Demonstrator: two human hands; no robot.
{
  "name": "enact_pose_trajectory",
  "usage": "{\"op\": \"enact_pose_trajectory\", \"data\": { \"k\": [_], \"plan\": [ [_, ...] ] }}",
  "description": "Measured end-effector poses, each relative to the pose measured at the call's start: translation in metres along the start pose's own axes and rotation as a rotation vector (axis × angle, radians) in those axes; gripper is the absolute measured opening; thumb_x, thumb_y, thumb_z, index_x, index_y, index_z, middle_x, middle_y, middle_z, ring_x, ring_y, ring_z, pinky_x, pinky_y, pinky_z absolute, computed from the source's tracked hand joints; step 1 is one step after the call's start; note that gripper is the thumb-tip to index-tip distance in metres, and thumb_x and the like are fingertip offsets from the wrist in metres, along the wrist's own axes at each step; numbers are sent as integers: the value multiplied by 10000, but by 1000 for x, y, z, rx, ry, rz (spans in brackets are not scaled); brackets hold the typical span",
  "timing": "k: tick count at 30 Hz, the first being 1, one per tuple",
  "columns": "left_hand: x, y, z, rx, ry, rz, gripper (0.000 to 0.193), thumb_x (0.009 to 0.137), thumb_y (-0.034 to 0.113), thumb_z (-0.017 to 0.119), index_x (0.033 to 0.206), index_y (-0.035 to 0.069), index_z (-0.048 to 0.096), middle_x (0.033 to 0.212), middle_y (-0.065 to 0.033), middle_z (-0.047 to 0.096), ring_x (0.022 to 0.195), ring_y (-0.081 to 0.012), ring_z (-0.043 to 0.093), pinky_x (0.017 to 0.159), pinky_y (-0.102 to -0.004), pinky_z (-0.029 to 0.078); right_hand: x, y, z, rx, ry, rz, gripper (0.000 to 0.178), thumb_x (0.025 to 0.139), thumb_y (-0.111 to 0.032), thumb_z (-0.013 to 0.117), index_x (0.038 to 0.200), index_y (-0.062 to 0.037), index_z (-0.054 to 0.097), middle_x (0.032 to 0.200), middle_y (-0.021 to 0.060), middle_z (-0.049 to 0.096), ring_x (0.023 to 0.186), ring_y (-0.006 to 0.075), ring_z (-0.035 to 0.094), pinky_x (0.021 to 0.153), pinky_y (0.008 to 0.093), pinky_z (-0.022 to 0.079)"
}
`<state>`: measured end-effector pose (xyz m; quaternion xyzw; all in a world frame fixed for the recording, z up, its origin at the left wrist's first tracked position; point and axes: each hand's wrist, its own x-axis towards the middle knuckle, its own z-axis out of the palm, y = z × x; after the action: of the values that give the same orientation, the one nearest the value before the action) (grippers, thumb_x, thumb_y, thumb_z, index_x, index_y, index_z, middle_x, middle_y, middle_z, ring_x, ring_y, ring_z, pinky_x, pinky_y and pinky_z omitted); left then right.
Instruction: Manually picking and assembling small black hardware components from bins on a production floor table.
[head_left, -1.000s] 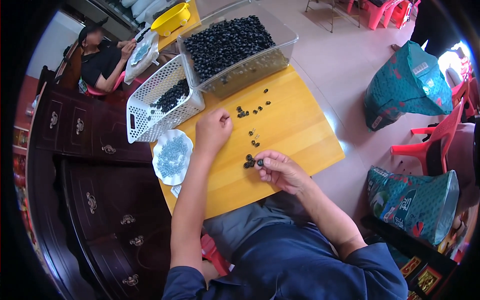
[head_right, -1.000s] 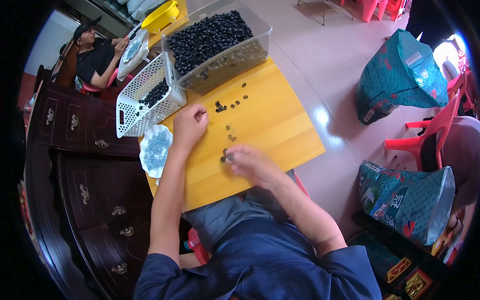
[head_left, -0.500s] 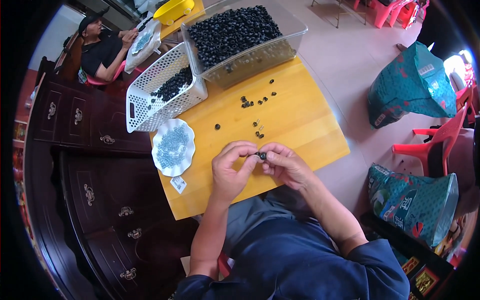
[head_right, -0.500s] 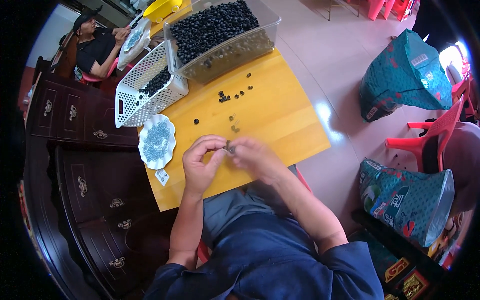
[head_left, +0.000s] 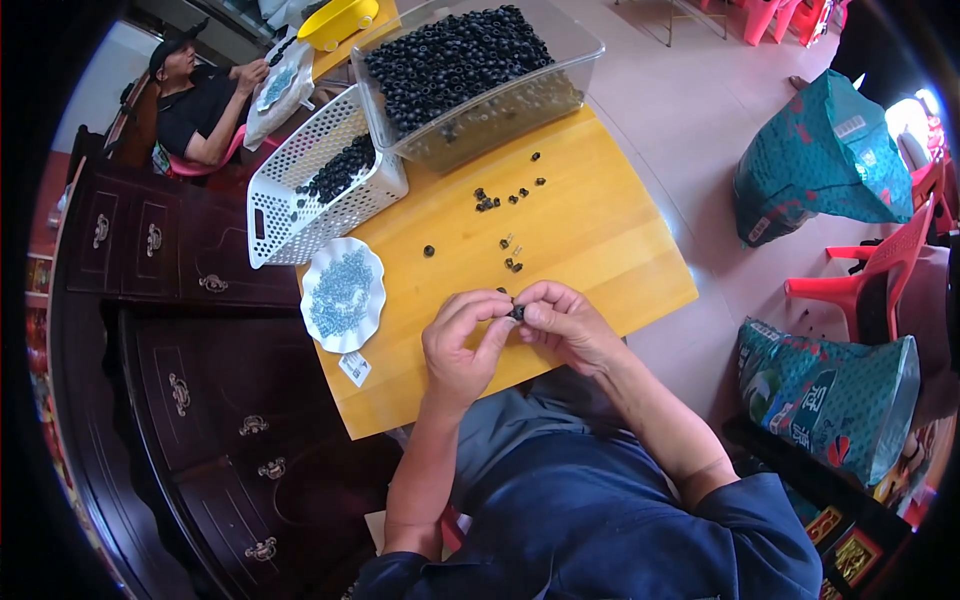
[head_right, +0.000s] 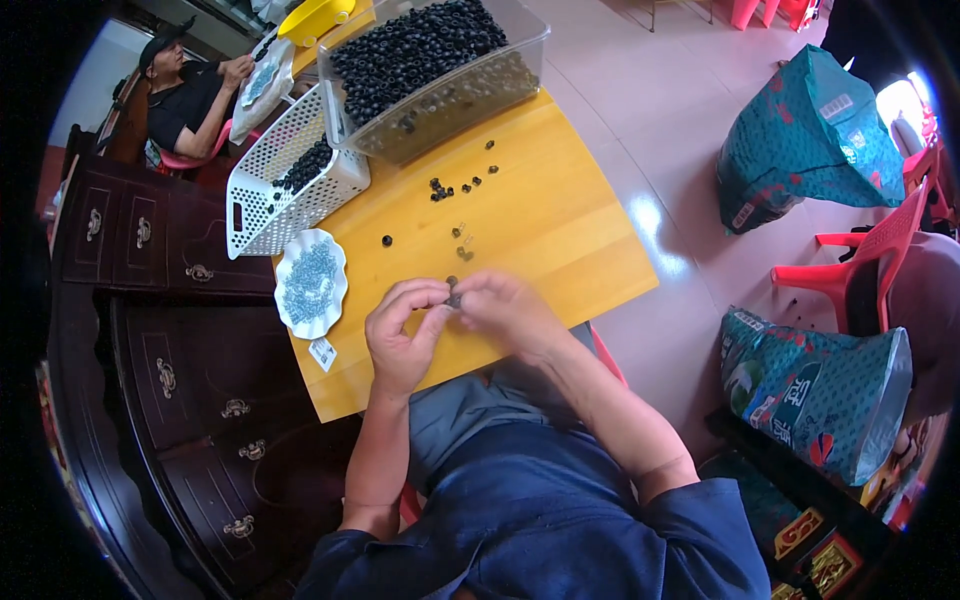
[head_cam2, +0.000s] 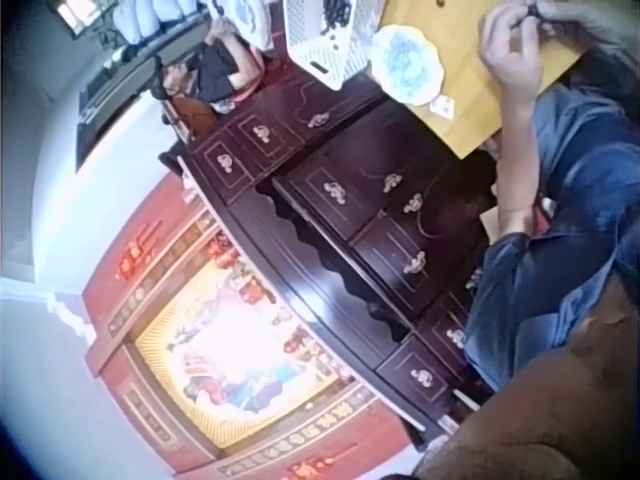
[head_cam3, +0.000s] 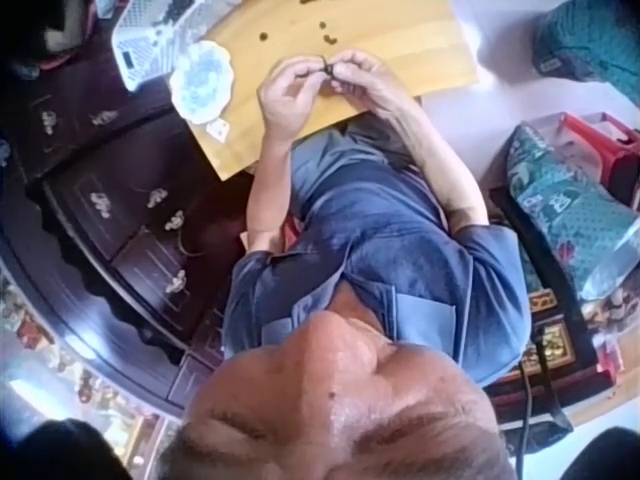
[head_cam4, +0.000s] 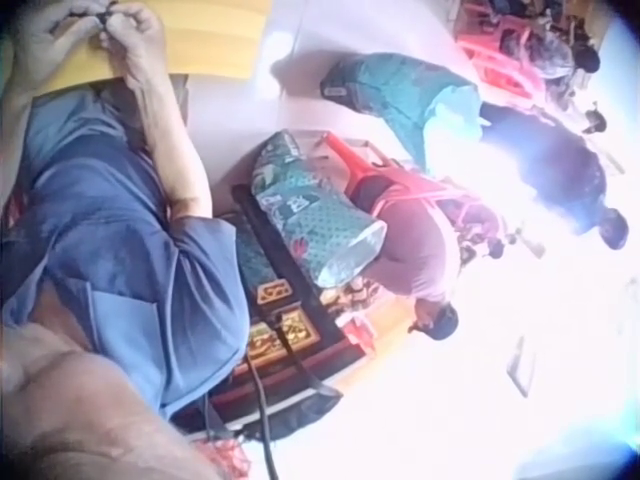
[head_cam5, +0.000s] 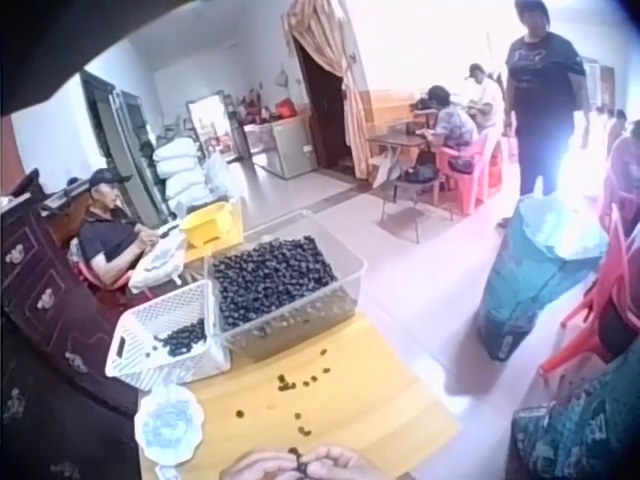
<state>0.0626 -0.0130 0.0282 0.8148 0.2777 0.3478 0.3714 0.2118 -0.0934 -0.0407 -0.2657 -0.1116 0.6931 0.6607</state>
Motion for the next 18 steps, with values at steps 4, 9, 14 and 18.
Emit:
{"op": "enact_pose_trajectory", "data": {
  "k": [4, 9, 14, 18],
  "plan": [
    [1, 1, 1, 6, 3, 42, 134, 796, -80, 705, 917, -37, 668, 941, -136, 695, 884, -236, 676, 818, -316, 530, 0, 1, -2, 3, -9, 0, 194, 939, -125, 673, 1106, -34, 639, 957, 54, 679, 804, 126, 649, 786, 270, 541],
    [-2, -1, 6, -41, 46, 28, 164, 773, -68, 723, 915, 0, 679, 937, -127, 697, 884, -266, 679, 798, -337, 530, 0, 2, -5, 60, -39, 23, 209, 934, -145, 688, 1106, -35, 642, 967, 58, 688, 807, 128, 657, 795, 276, 549],
    [-2, -1, 8, -64, 54, 24, 149, 789, -60, 717, 920, -2, 677, 936, -126, 695, 881, -261, 673, 797, -335, 528, 0, 1, -5, 93, -69, 18, 203, 939, -148, 685, 1105, -38, 645, 975, 54, 694, 811, 127, 659, 797, 279, 552],
    [-2, -3, 8, -46, 47, 28, 149, 788, -58, 718, 919, -1, 675, 939, -127, 695, 879, -263, 672, 797, -335, 527, 0, 2, -4, 94, -63, 14, 195, 942, -143, 682, 1102, -38, 646, 979, 58, 694, 814, 126, 657, 801, 279, 550]
  ]
}}
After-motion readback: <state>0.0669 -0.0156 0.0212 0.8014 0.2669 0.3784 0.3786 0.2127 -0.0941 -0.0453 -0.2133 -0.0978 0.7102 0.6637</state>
